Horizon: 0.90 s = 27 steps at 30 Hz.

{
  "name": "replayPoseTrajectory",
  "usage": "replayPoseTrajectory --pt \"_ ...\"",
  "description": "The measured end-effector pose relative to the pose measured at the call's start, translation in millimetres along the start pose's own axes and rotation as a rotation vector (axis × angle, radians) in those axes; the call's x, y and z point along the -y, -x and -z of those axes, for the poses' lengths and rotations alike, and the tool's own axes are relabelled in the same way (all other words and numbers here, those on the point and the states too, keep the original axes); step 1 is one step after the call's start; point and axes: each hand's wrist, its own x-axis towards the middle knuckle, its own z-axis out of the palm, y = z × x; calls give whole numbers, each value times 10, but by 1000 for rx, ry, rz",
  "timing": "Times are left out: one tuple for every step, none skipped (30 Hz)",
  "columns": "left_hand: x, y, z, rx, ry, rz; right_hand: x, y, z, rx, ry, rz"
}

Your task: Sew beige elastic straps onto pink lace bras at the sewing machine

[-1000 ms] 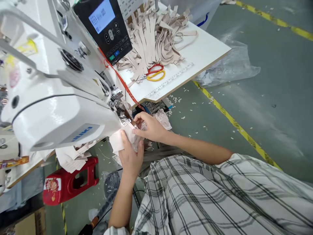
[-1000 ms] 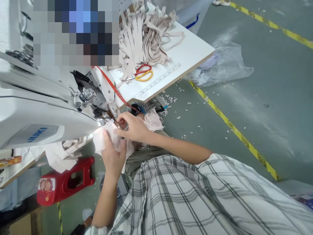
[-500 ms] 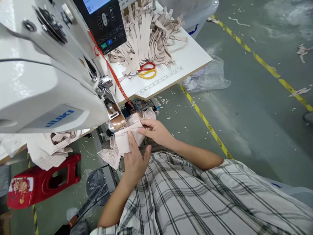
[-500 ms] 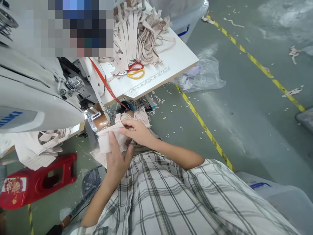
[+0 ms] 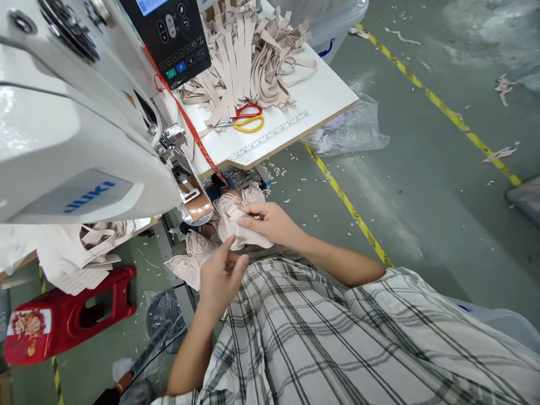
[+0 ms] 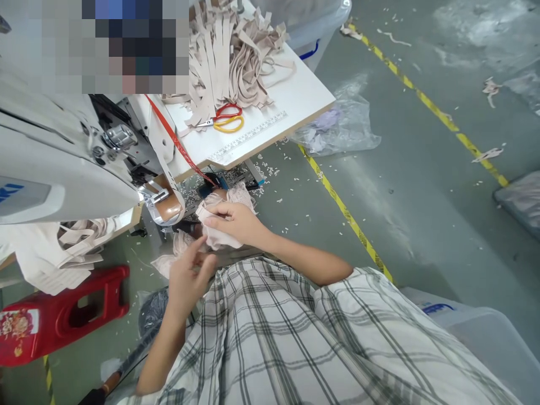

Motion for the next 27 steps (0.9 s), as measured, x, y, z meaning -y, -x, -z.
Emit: replayPoseTrajectory --pt "10 -9 62 -69 -12 -28 -4 -1 12 10 55 6" --pt "11 -26 122 -146 -33 -78 -7 -1 24 31 109 13" --pt "5 -54 180 -202 -51 -145 -6 -2 35 60 160 22" --pt "-8 -92 232 -220 -63 -221 -2 -3 45 100 207 38" --pt "-25 -137 279 -192 -71 -296 7 -2 56 148 249 64" --pt "-40 -187 318 -129 -79 -361 20 -1 66 194 286 103" --pt "-49 -238 348 -52 -87 -407 36 3 75 236 318 148" --pt "-50 -286 370 18 -97 -434 52 9 85 272 352 192" --pt "-39 -327 382 67 -109 -442 67 18 93 304 392 232" --pt "-16 -358 385 87 -125 -441 78 30 99 330 439 266" --pt "17 -378 380 85 -141 -440 83 43 104 344 496 297" --pt "58 -388 367 61 -159 -450 83 58 105 346 565 333" --pt "104 -389 350 21 -180 -480 78 72 104 332 644 376" --pt "151 -383 329 -28 -207 -536 68 85 101 306 723 428" --pt "194 -372 308 -89 -236 -616 56 96 96 276 792 481" --pt "232 -360 288 -157 -265 -707 43 106 90 254 846 529" --pt "261 -348 272 -226 -292 -795 31 113 84 247 883 564" --pt "282 -338 259 -289 -316 -866 20 117 79 250 901 583" --pt "292 -330 252 -336 -336 -916 11 120 75 261 903 588" --pt "295 -325 250 -368 -349 -943 2 122 73 271 896 585" --pt "292 -323 251 -389 -354 -956 -7 121 72 275 887 578" --pt "286 -321 254 -400 -350 -962 -19 120 73 275 874 575" --pt "279 -320 257 -405 -340 -967 -32 119 73 274 862 576" --pt "272 -319 259 -408 -328 -971 -48 117 73 271 849 586" --pt "269 -318 260 -411 -317 -975 -64 116 73 267 838 604" --pt "269 -316 259 -414 -310 -978 -80 117 70 260 827 628" --pt "273 -314 257 -415 -306 -978 -93 118 66 252 819 656"
